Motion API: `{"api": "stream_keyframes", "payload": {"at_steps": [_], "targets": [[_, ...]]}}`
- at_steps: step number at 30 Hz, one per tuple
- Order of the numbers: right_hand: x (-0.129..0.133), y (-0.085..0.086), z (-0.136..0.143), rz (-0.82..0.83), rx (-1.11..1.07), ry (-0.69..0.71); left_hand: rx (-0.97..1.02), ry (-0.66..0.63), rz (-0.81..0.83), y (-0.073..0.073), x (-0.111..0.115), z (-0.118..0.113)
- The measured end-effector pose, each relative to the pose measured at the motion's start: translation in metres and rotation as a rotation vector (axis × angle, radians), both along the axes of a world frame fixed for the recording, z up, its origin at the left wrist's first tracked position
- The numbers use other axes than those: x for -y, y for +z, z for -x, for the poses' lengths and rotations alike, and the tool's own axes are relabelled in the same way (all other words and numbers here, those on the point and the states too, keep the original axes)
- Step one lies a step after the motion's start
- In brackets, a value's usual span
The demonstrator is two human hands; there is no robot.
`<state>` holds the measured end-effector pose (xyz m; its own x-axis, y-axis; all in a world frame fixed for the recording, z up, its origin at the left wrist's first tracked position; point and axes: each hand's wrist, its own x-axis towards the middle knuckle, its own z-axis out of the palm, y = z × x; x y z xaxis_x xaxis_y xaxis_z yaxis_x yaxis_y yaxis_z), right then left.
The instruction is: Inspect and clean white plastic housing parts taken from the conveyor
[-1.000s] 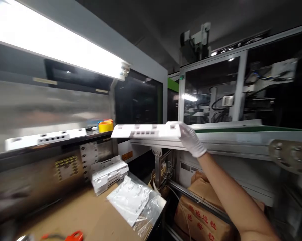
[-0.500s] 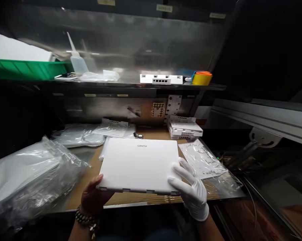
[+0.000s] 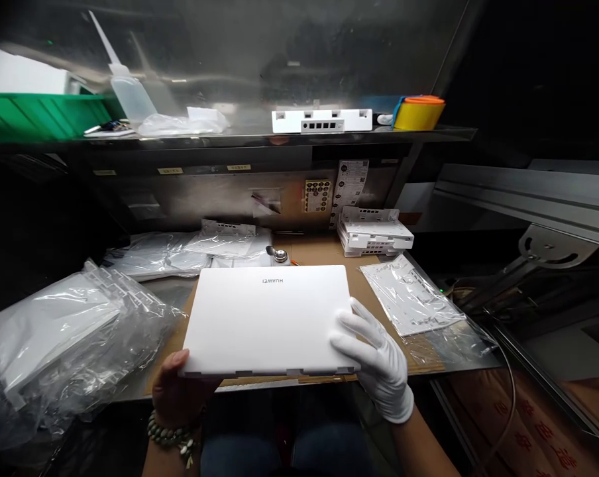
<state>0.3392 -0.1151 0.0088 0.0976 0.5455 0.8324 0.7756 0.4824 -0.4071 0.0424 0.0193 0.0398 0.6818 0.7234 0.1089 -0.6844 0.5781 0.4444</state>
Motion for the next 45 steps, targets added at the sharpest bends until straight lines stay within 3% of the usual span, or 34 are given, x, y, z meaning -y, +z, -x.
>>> {"api": "stream_keyframes", "payload": {"at_steps": [5, 11, 22, 40, 45], "targets": [[-0.020, 0.013, 0.022, 0.147, -0.502, 0.080, 0.070, -0.222, 0.113, 0.009, -0.015, 0.003], [-0.038, 0.014, 0.040, 0.324, -0.842, 0.041, 0.095, -0.260, 0.234, 0.018, -0.018, 0.010], [-0.047, 0.012, 0.046, 0.333, -0.944, 0.076, -0.050, -0.042, 0.320, 0.032, -0.001, 0.011], [-0.045, -0.008, 0.035, 0.372, -0.922, 0.079, -0.186, 0.074, 0.413, 0.046, 0.010, -0.009], [-0.043, -0.010, 0.026, 0.454, -0.863, -0.080, -0.209, 0.091, 0.420, 0.045, 0.010, -0.009]]}}
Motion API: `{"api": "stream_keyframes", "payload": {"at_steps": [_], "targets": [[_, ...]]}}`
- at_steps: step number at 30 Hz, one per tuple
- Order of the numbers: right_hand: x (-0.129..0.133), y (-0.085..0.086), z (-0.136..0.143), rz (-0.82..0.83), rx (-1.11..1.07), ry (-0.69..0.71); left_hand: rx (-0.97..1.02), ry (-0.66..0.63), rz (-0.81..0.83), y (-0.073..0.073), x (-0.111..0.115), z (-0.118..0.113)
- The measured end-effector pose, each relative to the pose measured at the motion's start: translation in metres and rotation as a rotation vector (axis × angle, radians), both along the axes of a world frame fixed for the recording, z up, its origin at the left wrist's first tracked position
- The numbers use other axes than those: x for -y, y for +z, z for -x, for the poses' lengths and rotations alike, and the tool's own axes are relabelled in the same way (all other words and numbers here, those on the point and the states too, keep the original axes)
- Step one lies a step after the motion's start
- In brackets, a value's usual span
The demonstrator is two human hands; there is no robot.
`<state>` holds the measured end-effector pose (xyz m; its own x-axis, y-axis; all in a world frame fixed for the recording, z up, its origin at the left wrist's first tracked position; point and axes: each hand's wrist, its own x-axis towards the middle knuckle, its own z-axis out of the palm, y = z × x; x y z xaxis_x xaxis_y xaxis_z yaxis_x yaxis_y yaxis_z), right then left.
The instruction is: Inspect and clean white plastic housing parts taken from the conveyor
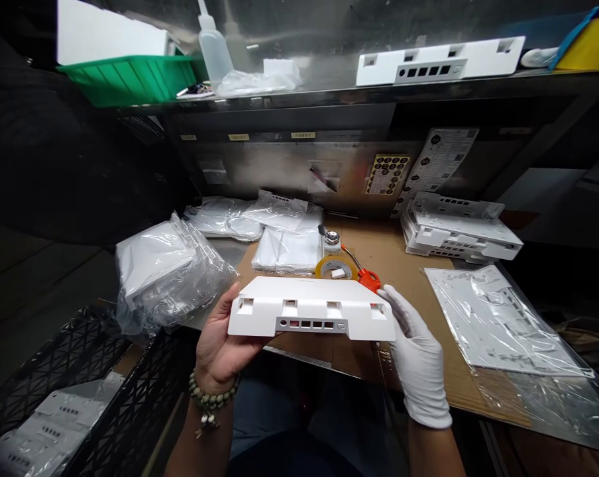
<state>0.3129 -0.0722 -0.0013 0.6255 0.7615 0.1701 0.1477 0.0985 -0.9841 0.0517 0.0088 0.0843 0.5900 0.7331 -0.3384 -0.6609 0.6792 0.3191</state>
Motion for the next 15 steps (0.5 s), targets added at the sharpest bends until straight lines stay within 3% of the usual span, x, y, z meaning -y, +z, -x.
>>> {"api": "stream_keyframes", "payload": {"at_steps": [3, 5, 10, 13, 15], "targets": [[0.003, -0.001, -0.009, 0.087, 0.110, -0.156, -0.031, 0.033, 0.036, -0.001, -0.001, 0.001], [0.003, -0.002, -0.017, 0.116, 0.185, -0.179, -0.068, 0.095, 0.079, -0.002, -0.004, 0.004], [-0.030, -0.005, -0.041, 0.252, 0.514, 0.005, -0.148, 0.411, 0.036, -0.005, -0.010, 0.021], [-0.076, -0.001, -0.048, 0.514, 0.877, 0.146, -0.144, 0.515, -0.020, -0.007, -0.014, 0.033], [-0.111, 0.004, -0.044, 0.604, 1.012, 0.266, -0.136, 0.539, -0.018, -0.008, -0.015, 0.039]]}}
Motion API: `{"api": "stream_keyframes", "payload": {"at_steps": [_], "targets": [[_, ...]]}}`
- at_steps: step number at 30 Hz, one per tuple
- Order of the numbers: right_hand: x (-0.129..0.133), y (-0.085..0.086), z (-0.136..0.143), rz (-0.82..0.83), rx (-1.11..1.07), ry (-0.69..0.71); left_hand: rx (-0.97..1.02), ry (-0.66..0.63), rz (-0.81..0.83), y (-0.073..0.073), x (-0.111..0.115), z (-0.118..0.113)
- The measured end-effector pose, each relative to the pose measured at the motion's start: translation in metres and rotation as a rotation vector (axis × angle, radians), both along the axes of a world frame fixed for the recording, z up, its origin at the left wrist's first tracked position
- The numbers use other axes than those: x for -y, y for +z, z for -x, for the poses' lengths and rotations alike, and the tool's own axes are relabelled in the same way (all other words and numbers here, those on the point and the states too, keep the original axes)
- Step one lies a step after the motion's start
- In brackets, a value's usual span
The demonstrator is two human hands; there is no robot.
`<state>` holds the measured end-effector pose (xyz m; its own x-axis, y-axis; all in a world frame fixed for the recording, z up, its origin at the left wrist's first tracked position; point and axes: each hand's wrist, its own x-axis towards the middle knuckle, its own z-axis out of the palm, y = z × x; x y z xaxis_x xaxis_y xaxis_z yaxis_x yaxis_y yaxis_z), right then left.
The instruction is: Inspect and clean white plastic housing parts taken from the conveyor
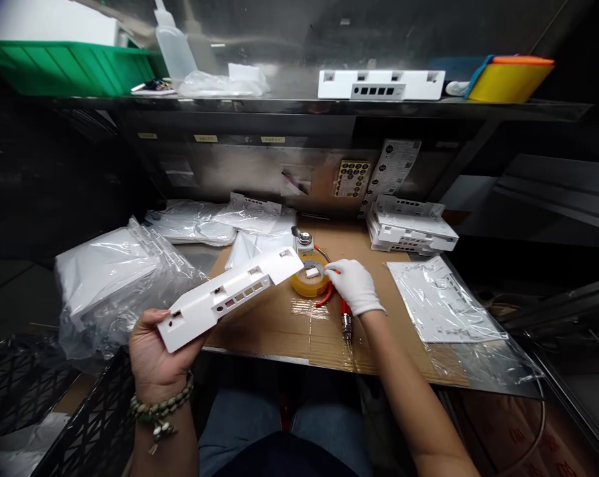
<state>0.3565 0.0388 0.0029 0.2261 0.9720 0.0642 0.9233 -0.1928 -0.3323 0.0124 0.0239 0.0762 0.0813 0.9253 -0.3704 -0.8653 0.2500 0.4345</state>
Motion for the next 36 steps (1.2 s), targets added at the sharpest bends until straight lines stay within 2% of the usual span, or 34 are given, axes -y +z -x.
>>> {"api": "stream_keyframes", "payload": {"at_steps": [3, 5, 7, 10, 13, 16, 20, 23, 28, 30, 32, 34, 36], "targets": [[-0.045, 0.005, 0.018, 0.108, 0.068, 0.134, 0.019, 0.007, 0.018, -0.002, 0.000, 0.008], [-0.062, 0.007, 0.032, 0.159, 0.125, 0.172, 0.043, -0.010, 0.000, -0.005, 0.001, 0.013], [-0.068, 0.010, 0.039, 0.177, 0.157, 0.203, 0.068, -0.026, -0.020, -0.009, 0.001, 0.019], [-0.064, 0.022, 0.036, 0.144, 0.136, 0.274, 0.070, -0.012, 0.000, -0.013, -0.001, 0.025], [-0.065, 0.039, 0.023, 0.031, 0.122, 0.227, 0.061, 0.037, 0.033, -0.014, -0.004, 0.026], [-0.083, 0.052, 0.014, -0.052, 0.151, 0.146, 0.064, 0.066, 0.045, -0.012, -0.007, 0.019], [-0.112, 0.054, 0.019, -0.014, 0.205, 0.142, 0.084, 0.032, 0.074, -0.005, -0.010, 0.007], [-0.119, 0.050, 0.028, 0.021, 0.247, 0.149, 0.117, 0.003, 0.088, 0.003, -0.014, -0.001], [-0.118, 0.051, 0.027, 0.051, 0.245, 0.134, 0.133, -0.001, 0.069, 0.016, -0.019, -0.009], [-0.111, 0.055, 0.028, 0.015, 0.213, 0.114, 0.148, -0.011, 0.056, 0.020, -0.019, -0.012], [-0.092, 0.063, 0.038, -0.150, 0.072, 0.082, 0.161, -0.023, 0.053, 0.022, -0.017, -0.015], [-0.061, 0.074, 0.061, -0.419, -0.200, 0.093, 0.165, -0.027, 0.046, 0.022, -0.015, -0.018], [-0.022, 0.083, 0.094, -0.612, -0.468, 0.246, 0.153, -0.014, 0.031, 0.019, -0.013, -0.024]]}}
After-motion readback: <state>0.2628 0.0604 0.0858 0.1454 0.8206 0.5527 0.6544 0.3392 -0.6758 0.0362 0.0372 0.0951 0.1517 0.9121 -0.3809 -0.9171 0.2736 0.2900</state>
